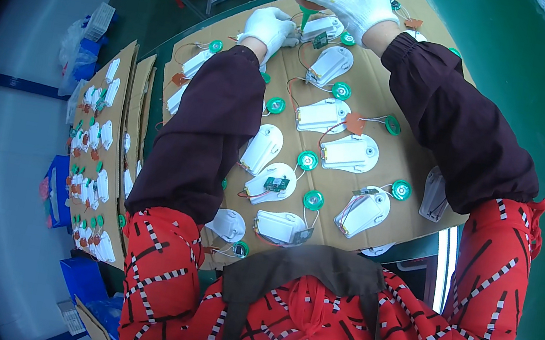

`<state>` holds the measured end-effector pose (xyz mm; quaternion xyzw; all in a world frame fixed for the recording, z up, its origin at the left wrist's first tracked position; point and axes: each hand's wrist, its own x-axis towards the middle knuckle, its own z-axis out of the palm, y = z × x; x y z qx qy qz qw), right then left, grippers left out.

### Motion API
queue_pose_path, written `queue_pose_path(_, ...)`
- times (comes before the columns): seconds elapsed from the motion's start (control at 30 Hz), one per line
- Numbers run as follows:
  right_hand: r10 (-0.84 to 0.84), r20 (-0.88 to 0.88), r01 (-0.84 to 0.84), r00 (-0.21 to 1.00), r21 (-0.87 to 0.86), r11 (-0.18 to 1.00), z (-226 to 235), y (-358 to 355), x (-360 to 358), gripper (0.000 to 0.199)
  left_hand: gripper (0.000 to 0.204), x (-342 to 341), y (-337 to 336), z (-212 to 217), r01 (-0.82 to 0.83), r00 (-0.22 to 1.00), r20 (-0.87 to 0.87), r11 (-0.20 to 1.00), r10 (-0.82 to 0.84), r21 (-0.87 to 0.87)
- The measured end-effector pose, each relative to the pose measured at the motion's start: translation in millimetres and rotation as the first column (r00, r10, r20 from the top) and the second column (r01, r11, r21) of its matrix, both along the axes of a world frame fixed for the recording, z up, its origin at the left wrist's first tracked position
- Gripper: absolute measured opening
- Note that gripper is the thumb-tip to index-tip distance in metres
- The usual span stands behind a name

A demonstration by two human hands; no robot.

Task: Applying adhesive from a squeeze bottle to plastic components on a factory workbench.

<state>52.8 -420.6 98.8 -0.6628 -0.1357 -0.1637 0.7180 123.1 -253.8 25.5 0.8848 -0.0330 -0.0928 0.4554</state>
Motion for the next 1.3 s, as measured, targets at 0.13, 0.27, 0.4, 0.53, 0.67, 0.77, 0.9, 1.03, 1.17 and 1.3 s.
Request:
queue_pose_path(0.13, -0.012, -0.003, 0.012, 1.000, -0.004, 1.000, -4, -5, 0, 0.062, 0.019, -2, -5, 1, 0.028, 0.999, 0.025, 0.999, -0.029, 0.037)
queue_pose_path(0.27, 0.073, -0.016, -0.073, 0.997, 0.036, 0.997, -4, -2, 0, 0.062, 0.020, 1, 1, -2, 0.044, 0.996, 0.079, 0.995, -0.050, 0.086)
queue_pose_path(0.4, 0.021, -0.003, -0.021, 1.000, -0.046, 0.999, -5, -6, 2, 0.064, 0.020, -2, -3, 3, 0.005, 1.000, -0.007, 1.000, -0.005, 0.022)
queue_pose_path(0.53, 0.040, 0.013, -0.040, 0.999, 0.015, 0.999, 0, -5, -2, 0.060, 0.020, 3, -1, -3, 0.014, 0.999, 0.035, 0.999, -0.015, 0.037)
queue_pose_path(0.67, -0.103, -0.026, 0.096, 0.994, -0.198, 0.975, 21, -22, -21, 0.050, 0.020, 5, 0, -8, 0.013, 0.994, 0.106, 0.997, -0.021, 0.080)
queue_pose_path(0.77, -0.098, 0.123, 0.109, 0.988, -0.083, 0.991, 31, -56, -38, 0.039, 0.022, -1, -6, -4, -0.024, 0.993, 0.119, 0.995, 0.013, 0.096)
queue_pose_path(0.9, -0.214, 0.210, 0.191, 0.954, 0.125, 0.974, 65, -92, -94, 0.037, 0.025, -13, -1, 10, 0.039, 0.989, 0.132, 0.984, -0.063, 0.176)
queue_pose_path(1.03, -0.134, 0.322, 0.031, 0.937, 0.304, 0.952, 82, -131, -161, 0.038, 0.026, -30, -14, 31, 0.031, 0.951, 0.267, 0.911, -0.153, 0.412)
queue_pose_path(1.17, -0.290, 0.316, 0.180, 0.904, 0.335, 0.925, 74, -159, -217, 0.040, 0.032, -39, -9, 51, -0.046, 0.843, 0.447, 0.787, -0.300, 0.615)
queue_pose_path(1.3, -0.337, 0.265, 0.241, 0.904, 0.335, 0.911, 37, -197, -260, 0.046, 0.030, -60, -17, 84, -0.120, 0.803, 0.511, 0.756, -0.307, 0.643)
